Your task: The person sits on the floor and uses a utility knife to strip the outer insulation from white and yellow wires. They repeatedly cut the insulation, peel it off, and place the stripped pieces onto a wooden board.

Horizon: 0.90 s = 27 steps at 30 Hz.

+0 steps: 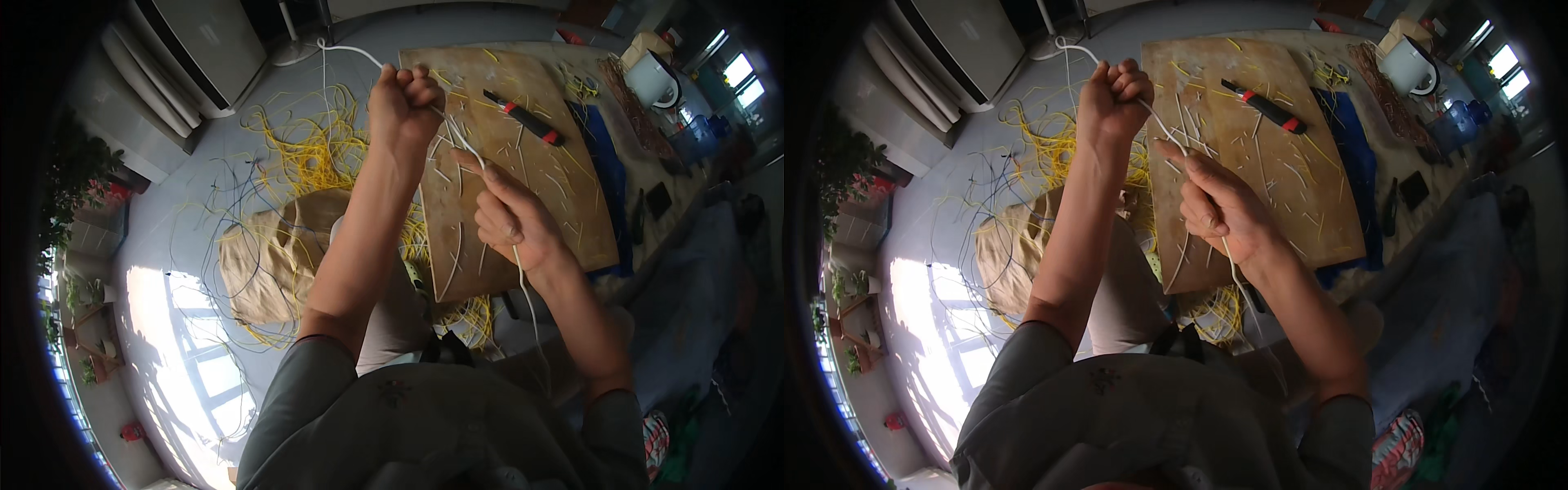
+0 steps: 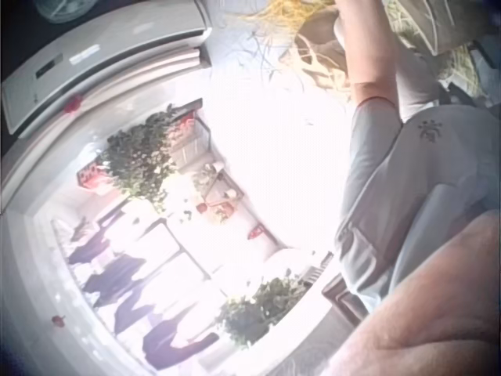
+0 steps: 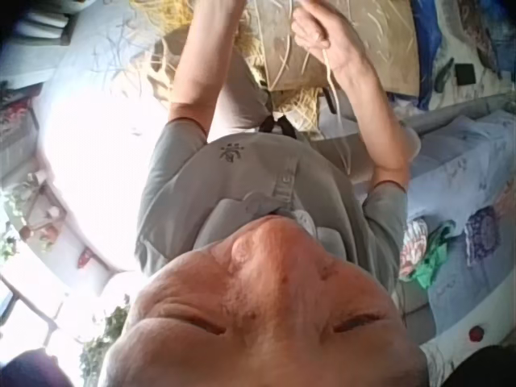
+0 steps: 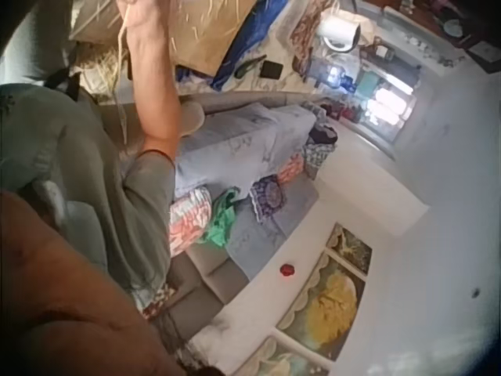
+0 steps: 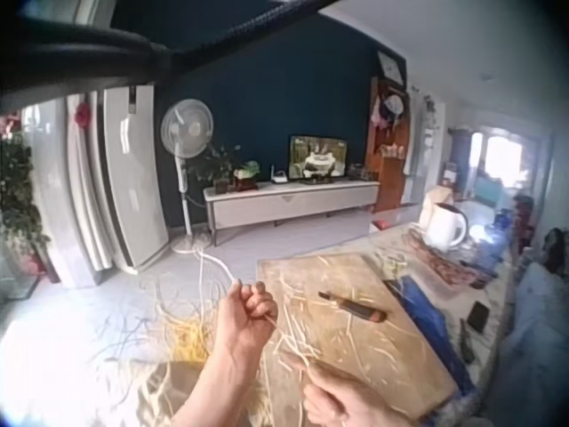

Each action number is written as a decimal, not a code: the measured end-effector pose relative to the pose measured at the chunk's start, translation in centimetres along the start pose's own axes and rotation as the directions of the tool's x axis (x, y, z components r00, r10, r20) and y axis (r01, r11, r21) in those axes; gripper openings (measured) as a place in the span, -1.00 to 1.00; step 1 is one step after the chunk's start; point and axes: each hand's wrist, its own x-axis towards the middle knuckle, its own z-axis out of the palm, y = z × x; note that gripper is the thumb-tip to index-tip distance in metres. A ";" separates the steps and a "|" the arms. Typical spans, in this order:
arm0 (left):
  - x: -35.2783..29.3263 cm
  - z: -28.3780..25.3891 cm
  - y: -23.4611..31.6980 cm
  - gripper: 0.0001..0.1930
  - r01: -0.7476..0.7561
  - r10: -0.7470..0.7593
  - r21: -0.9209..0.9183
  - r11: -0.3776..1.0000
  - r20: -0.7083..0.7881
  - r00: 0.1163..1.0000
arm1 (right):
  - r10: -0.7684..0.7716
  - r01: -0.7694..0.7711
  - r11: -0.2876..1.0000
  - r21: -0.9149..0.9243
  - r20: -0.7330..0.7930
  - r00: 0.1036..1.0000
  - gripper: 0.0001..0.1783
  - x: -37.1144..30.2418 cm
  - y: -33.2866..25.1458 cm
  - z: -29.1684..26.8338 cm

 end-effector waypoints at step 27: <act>10.8 -3.1 0.3 -0.52 0.191 -0.200 0.267 0.945 0.006 0.980 | -0.141 0.033 0.943 -0.330 -0.308 0.941 -0.56 -13.8 1.5 -4.6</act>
